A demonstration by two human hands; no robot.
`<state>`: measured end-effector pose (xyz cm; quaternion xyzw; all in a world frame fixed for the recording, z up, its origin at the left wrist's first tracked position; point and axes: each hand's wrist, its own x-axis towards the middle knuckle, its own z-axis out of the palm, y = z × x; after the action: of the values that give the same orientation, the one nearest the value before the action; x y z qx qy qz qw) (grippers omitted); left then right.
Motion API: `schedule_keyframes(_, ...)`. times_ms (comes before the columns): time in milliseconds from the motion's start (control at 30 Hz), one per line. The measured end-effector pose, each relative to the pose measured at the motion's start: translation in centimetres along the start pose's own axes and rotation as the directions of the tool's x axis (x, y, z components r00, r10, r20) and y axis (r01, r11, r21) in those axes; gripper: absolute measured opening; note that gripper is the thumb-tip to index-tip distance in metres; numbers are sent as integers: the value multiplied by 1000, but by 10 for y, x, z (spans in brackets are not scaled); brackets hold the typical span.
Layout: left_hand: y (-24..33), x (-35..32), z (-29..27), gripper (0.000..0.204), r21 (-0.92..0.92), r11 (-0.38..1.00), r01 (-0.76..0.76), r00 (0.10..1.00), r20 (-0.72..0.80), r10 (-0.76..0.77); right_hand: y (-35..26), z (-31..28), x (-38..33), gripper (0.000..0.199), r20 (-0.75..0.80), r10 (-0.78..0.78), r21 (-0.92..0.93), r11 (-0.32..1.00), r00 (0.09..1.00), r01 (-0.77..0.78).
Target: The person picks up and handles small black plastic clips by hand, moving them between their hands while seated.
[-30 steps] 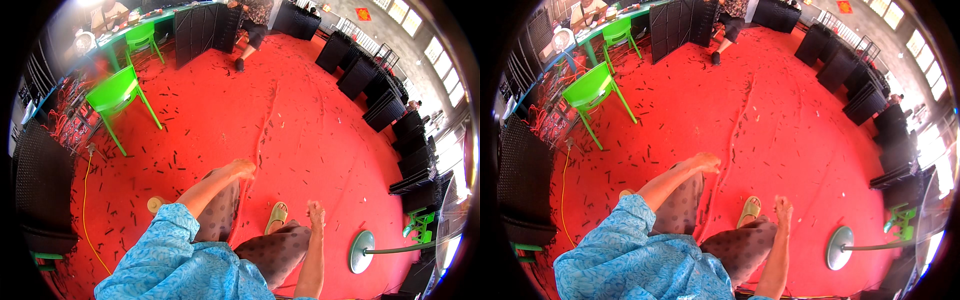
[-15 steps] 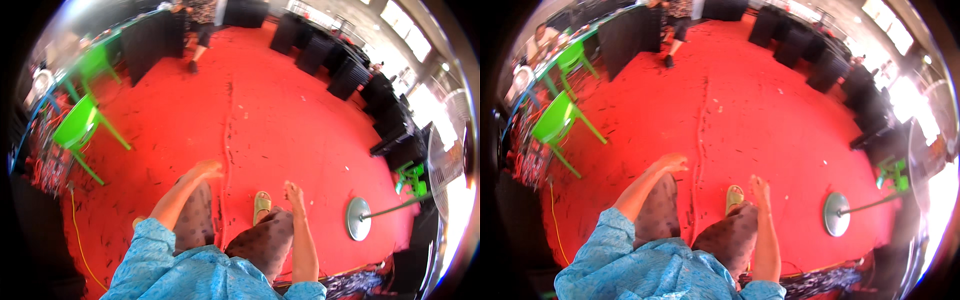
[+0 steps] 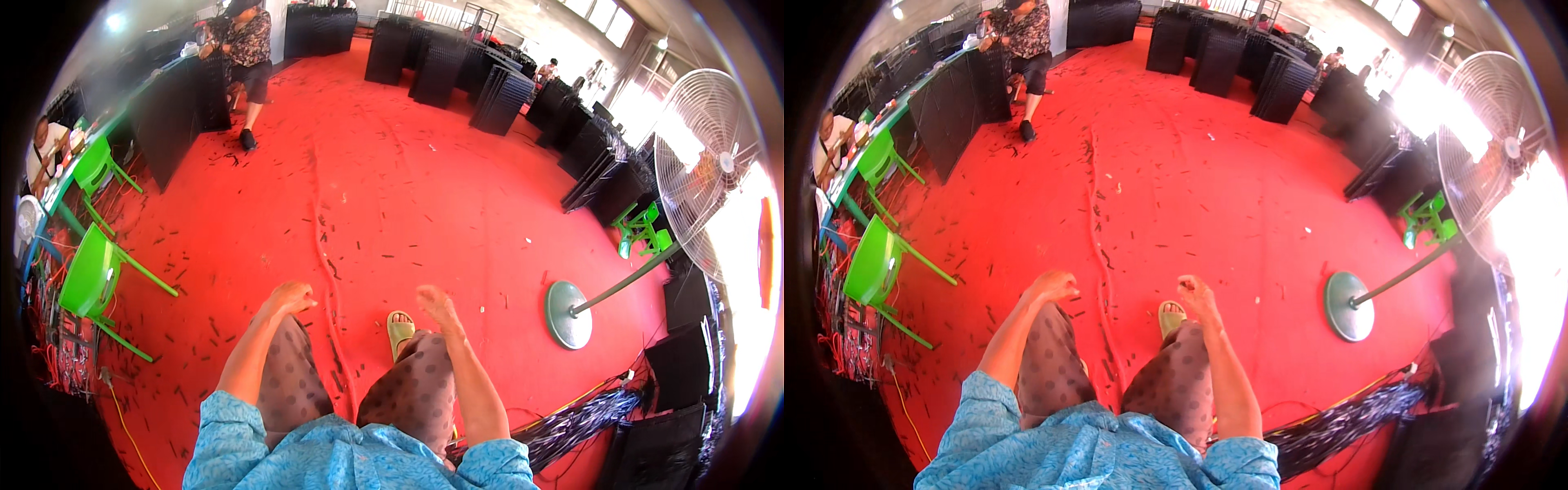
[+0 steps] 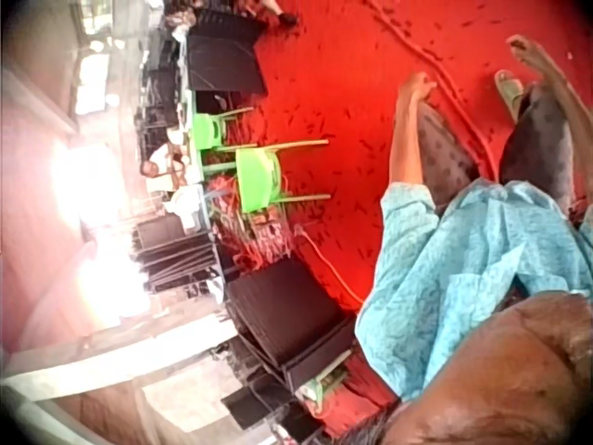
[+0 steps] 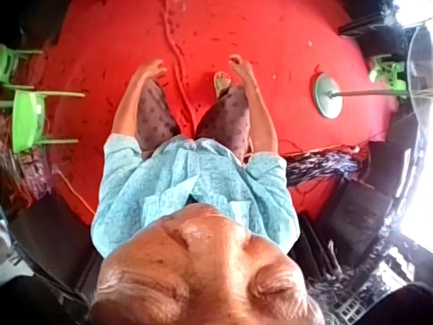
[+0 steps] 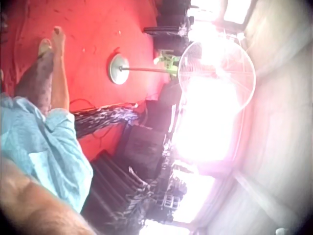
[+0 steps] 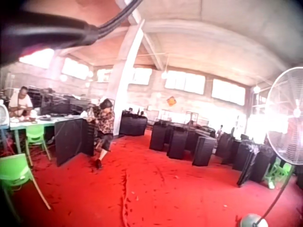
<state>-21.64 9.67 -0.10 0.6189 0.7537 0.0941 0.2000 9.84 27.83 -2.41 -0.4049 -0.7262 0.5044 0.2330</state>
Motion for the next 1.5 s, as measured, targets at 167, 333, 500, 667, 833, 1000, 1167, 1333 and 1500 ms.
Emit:
schedule_keyframes(167, -8, 0, 3, 32, -29, 999, 29, 999, 16, -28, 12, 5, 7, 30, -84, -79, -47, 996, 993, 75)
schedule_keyframes(333, -8, -1, 3, 34, -23, 999, 40, 999, 25, -39, -7, 3, 0, 30, 31, -66, 64, 996, 997, 64)
schedule_keyframes(500, -9, -3, 2, 35, -42, 998, 53, 998, 32, -52, -23, 6, -7, 21, 31, -8, 215, 977, 1000, 1)
schedule_keyframes(667, -12, 2, 6, 34, -70, 997, 27, 999, 39, -25, -9, 3, 0, 25, 74, 41, 121, 991, 996, -50)
schedule_keyframes(833, -10, -2, 5, 33, -57, 998, 28, 1000, 1, -28, -2, 5, 2, 25, 78, 38, 139, 989, 996, -48)
schedule_keyframes(1000, -5, -3, 2, 33, -43, 997, 59, 998, 5, -59, 2, 5, 1, 28, 51, 6, 139, 990, 999, -13)
schedule_keyframes(1167, -4, -5, -1, 33, -52, 995, 90, 996, 24, -89, 0, 6, 2, 29, 37, 27, 135, 990, 999, -32)
schedule_keyframes(1333, -2, -4, -2, 33, -68, 993, 96, 995, 34, -94, -3, 5, 1, 28, 57, 80, 115, 990, 995, -86)
schedule_keyframes(1500, -3, -1, 2, 32, -62, 996, 69, 998, 14, -68, -7, 1, -1, 27, 59, 123, 136, 982, 991, -130)
